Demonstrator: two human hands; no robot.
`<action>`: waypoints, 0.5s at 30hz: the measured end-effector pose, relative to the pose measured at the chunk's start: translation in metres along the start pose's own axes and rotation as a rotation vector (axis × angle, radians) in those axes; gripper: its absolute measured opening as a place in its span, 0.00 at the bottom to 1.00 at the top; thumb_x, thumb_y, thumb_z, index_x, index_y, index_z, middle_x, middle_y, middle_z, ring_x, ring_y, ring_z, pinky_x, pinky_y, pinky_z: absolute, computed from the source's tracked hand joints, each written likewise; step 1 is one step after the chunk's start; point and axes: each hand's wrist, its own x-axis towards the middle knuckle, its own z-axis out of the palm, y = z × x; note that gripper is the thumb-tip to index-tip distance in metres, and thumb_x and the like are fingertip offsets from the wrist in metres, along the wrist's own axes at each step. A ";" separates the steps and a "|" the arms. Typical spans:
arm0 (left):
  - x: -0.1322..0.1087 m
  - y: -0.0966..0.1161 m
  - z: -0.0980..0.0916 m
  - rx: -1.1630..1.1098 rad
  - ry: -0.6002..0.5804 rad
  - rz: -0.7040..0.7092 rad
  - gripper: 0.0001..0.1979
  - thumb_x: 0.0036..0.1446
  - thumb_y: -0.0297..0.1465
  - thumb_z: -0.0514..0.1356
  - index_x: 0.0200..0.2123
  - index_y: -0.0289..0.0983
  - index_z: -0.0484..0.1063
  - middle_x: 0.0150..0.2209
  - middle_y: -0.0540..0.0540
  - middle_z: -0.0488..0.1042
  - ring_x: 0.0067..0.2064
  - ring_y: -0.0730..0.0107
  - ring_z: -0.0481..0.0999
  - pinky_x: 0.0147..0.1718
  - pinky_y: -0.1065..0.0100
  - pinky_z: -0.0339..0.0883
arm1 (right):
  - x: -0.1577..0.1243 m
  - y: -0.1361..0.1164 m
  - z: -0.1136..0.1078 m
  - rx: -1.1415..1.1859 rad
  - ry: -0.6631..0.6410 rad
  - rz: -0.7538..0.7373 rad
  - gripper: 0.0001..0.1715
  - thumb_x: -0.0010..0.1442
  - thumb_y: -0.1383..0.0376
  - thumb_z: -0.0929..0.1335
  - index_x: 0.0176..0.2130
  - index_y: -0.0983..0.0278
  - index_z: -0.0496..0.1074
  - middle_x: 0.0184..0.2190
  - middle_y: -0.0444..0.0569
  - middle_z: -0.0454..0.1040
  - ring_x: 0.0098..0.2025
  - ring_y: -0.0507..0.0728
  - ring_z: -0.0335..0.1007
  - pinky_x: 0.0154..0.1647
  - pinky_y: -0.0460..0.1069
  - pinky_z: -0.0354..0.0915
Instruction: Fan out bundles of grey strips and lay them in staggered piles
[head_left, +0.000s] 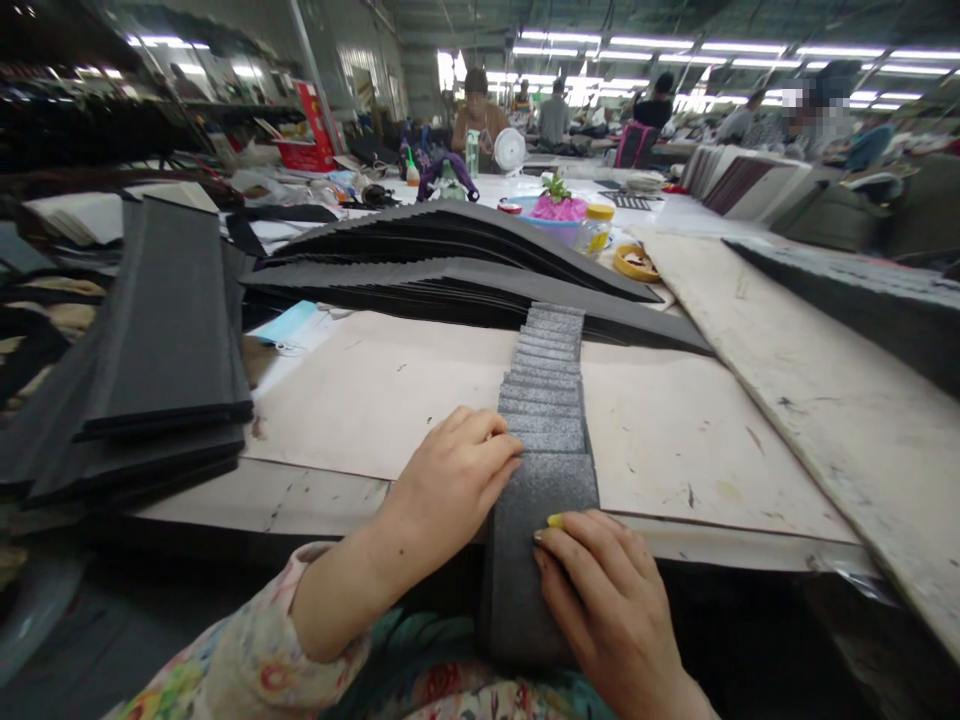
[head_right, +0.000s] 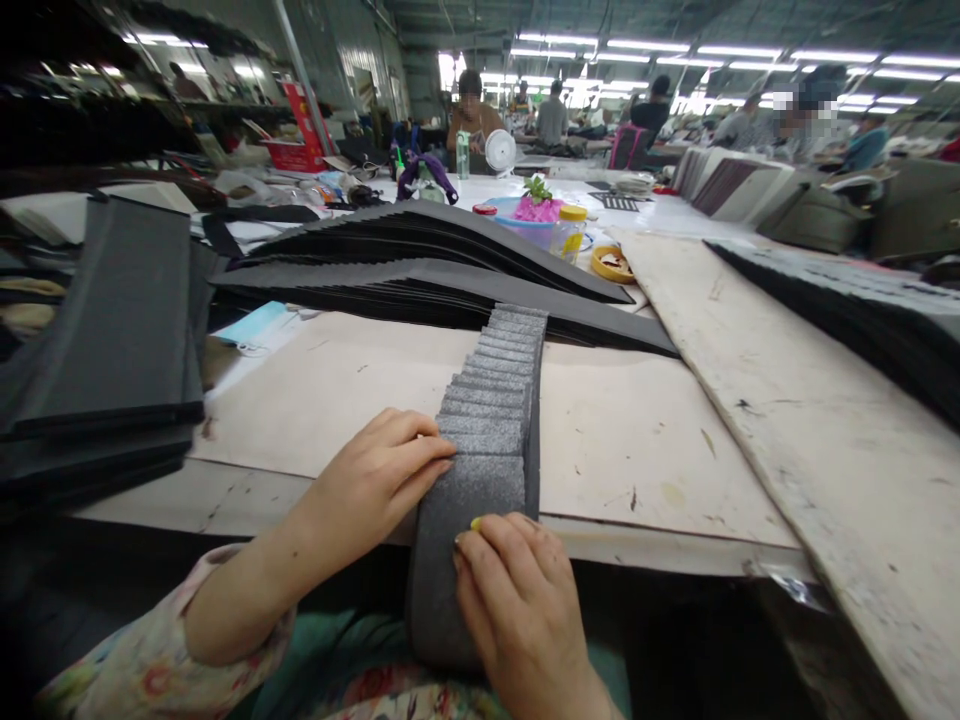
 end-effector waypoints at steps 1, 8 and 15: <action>0.000 0.001 0.002 0.010 -0.002 0.000 0.08 0.59 0.28 0.51 0.36 0.37 0.70 0.37 0.47 0.68 0.41 0.66 0.64 0.42 0.63 0.61 | 0.000 0.000 0.000 -0.003 0.002 -0.001 0.08 0.57 0.70 0.63 0.38 0.66 0.70 0.35 0.51 0.72 0.40 0.56 0.65 0.43 0.53 0.60; -0.003 0.020 -0.010 -0.015 -0.068 0.053 0.08 0.59 0.25 0.47 0.33 0.35 0.65 0.35 0.46 0.68 0.40 0.67 0.65 0.42 0.63 0.61 | 0.001 0.000 -0.001 -0.004 -0.002 0.009 0.08 0.57 0.70 0.63 0.38 0.66 0.70 0.35 0.51 0.72 0.40 0.56 0.65 0.42 0.53 0.61; 0.003 0.019 -0.025 -0.343 -0.232 0.017 0.14 0.64 0.31 0.42 0.46 0.39 0.63 0.42 0.50 0.72 0.43 0.74 0.70 0.42 0.71 0.63 | 0.001 0.000 -0.001 0.018 -0.009 0.010 0.08 0.56 0.71 0.63 0.38 0.67 0.69 0.36 0.51 0.72 0.40 0.57 0.65 0.42 0.53 0.61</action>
